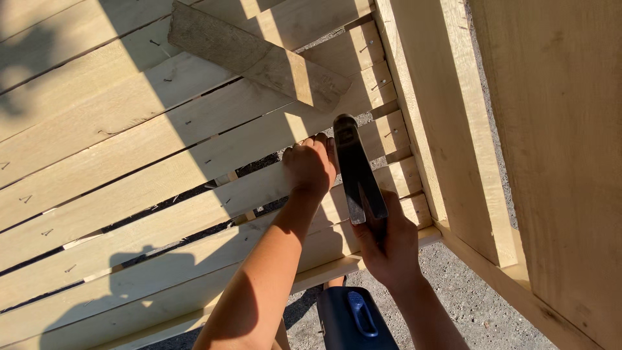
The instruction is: The person hammers nails into wooden slats of a slatted furniture frame outdoors. They hold boards steady with one hand, drive nails with a claw hammer, reposition a small wood block, and press along the slats to check them while working around the frame.
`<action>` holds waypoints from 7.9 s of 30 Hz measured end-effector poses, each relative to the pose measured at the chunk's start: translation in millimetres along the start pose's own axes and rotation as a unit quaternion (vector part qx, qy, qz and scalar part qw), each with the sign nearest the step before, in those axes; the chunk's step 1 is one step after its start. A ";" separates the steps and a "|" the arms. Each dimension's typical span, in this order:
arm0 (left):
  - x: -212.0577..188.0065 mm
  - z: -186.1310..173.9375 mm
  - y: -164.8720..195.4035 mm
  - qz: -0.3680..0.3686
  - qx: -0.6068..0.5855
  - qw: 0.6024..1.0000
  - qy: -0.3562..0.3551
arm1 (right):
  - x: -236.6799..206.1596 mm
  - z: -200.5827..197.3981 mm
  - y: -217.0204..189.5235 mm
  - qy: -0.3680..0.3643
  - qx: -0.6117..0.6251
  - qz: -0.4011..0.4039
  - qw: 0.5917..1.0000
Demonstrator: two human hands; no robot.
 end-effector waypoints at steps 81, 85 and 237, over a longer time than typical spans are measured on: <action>-10.5 -8.9 32.2 0.030 0.086 0.991 -0.096 | -7.1 0.5 -4.3 0.138 -0.067 0.066 0.986; -12.0 -7.7 31.1 0.019 0.072 0.992 -0.101 | -56.9 26.3 -0.7 0.092 -0.198 0.066 0.974; -197.5 -91.0 -260.8 0.065 0.078 0.995 -0.001 | -187.9 197.5 -11.7 0.127 -0.013 0.126 0.984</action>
Point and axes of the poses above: each hand's wrist, its own x-axis towards the middle knuckle, its own z-axis out of the palm, y = z × x, the point moved 6 cm from there along x, towards the middle knuckle
